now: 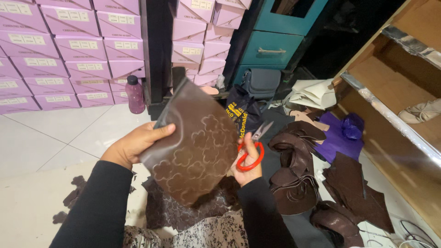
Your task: The person uses red-handled scissors to cut cloud-shaped pieces from a brown patterned sheet of material. They hold the sheet with one hand and cut along the outlines with the other, placing the cut pieces on the floor.
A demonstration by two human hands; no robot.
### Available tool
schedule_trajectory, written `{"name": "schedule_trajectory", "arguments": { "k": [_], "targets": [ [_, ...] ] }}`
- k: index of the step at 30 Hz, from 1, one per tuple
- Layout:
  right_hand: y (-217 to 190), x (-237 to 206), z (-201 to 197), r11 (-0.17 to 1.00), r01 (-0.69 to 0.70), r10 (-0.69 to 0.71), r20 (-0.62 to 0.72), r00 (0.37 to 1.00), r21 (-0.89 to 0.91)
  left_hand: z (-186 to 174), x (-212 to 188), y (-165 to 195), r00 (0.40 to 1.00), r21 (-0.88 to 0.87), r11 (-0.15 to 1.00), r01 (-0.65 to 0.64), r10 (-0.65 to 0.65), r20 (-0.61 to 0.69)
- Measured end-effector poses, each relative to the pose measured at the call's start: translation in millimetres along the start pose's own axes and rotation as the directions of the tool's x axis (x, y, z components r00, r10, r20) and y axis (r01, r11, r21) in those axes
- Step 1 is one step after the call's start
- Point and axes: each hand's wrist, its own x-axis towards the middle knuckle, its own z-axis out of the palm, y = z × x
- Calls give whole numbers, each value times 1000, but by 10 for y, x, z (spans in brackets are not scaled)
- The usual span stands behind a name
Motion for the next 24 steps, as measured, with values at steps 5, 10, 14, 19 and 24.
{"name": "schedule_trajectory", "arguments": {
  "k": [5,10,14,19,24],
  "targets": [
    [-137,-140,180,974,-204,208,30,978,-102,-195,30,-105,999,-99,995,22,-17,48],
    [-74,-199,141,949,-126,149,60,987,-288,-281,49,-75,997,-456,887,-71,45,-68],
    [170,-156,228,912,137,-57,210,976,-387,-82,7,57,951,-706,638,-308,201,-233],
    [174,-191,384,913,205,-147,186,971,-352,43,17,2,937,-716,607,-343,274,-217],
    [88,-237,364,923,161,-100,186,977,-350,-164,134,-128,988,-565,810,-154,111,-110]
  ]
}}
